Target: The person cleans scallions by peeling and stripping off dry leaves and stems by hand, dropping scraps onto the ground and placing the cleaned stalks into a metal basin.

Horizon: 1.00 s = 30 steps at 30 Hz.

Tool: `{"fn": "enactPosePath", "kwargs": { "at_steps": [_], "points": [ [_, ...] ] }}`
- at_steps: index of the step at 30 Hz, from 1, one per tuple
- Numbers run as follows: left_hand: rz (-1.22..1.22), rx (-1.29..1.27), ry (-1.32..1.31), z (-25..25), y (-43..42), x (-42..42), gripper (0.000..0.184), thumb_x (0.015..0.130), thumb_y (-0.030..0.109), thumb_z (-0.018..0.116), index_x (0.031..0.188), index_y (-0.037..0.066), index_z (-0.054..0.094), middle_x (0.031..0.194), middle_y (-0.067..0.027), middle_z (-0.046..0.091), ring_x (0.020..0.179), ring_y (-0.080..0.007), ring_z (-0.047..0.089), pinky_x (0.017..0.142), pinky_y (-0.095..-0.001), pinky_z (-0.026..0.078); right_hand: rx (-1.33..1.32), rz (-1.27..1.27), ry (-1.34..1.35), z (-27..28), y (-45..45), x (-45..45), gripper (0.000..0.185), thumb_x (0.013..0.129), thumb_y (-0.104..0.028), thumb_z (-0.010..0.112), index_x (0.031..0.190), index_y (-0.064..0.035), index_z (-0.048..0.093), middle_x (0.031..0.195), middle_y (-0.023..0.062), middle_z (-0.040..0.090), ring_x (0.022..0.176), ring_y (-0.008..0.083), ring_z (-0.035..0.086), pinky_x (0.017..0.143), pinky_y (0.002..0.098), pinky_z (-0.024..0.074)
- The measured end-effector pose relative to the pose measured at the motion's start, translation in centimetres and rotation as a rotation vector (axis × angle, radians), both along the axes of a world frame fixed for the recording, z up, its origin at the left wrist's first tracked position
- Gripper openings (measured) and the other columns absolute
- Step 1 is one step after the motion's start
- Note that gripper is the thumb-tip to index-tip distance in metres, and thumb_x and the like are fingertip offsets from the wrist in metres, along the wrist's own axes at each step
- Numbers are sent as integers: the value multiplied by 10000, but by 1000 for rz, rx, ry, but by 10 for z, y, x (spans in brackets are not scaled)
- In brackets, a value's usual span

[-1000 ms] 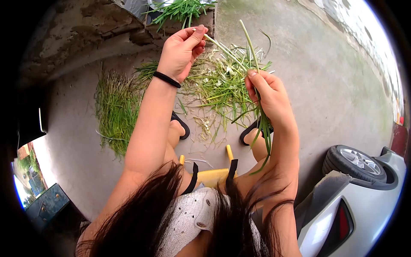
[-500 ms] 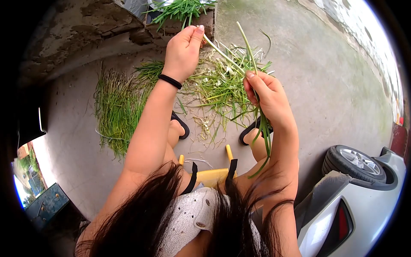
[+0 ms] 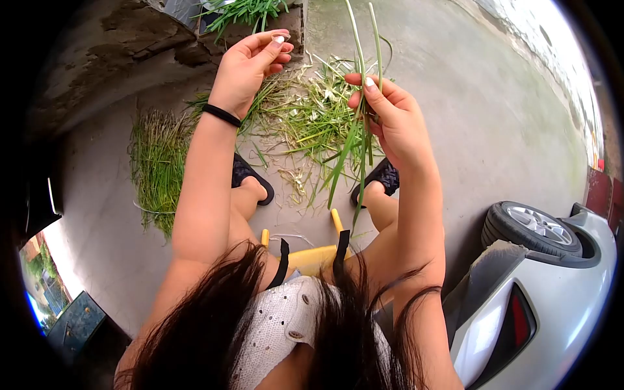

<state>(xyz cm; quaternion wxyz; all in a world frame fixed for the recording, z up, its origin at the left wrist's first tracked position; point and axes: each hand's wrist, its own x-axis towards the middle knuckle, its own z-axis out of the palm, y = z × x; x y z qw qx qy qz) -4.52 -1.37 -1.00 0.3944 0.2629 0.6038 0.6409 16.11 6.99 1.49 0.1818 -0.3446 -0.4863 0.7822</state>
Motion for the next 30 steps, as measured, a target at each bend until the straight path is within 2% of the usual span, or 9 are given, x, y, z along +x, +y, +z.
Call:
{"fn": "enactPosePath", "kwargs": {
  "at_steps": [3,5,7,9,11,15,25,28,30],
  "points": [
    [-101,-278,445,-8,0,5,267,860,274,595,868,13,651,783,-31,635,783,-104,579,707,-256,469,8,-32,47,-5,6,0,241,925,-188,482,1074,-17,562,817,20,613,631,19,458,492,153,317],
    [21,-225,848,-20,-3,13,281,845,297,613,807,21,646,723,-12,619,751,-89,576,693,-245,464,22,-50,64,-4,8,1,241,921,-175,487,1079,-4,554,833,38,621,648,23,478,488,157,325],
    [147,-109,927,-25,1,22,266,838,293,623,819,28,639,720,-7,613,749,-79,573,693,-243,462,31,-51,77,-6,9,1,243,912,-158,503,1080,13,545,853,59,626,670,37,497,488,163,336],
    [7,-150,763,-19,2,25,258,831,288,635,852,31,630,745,-6,614,758,-76,570,703,-245,462,48,-65,65,-4,7,-1,233,905,-154,517,1062,13,557,852,55,620,680,41,499,489,164,334],
    [-390,-338,344,13,0,24,267,823,283,646,906,31,619,798,-9,623,778,-80,569,725,-252,465,75,-92,47,-4,6,-5,221,893,-153,540,1033,14,574,850,49,611,694,45,503,490,166,332],
    [-461,-32,45,6,-1,48,242,807,200,673,916,-7,608,816,-11,629,784,-76,566,718,-236,464,102,-115,57,-7,6,-3,208,868,-159,584,986,11,601,852,37,597,721,48,507,494,168,327],
    [-279,-64,396,4,1,51,121,798,126,614,857,23,638,773,-104,650,727,-170,618,660,-285,476,246,-209,-71,-8,4,-6,217,835,-220,635,928,-26,606,769,10,590,682,48,524,485,155,305],
    [-223,-7,594,3,1,51,115,810,117,625,866,16,620,772,-40,625,683,-116,574,632,-245,459,243,-229,-62,-10,6,-4,210,837,-220,632,922,-30,605,757,12,584,662,47,516,472,155,298],
    [-169,123,762,1,2,47,99,805,105,618,859,22,611,795,-51,606,695,-148,571,641,-255,459,234,-277,-68,-13,10,-3,198,843,-209,624,920,-28,604,744,11,577,647,49,511,459,157,293]
  ]
}}
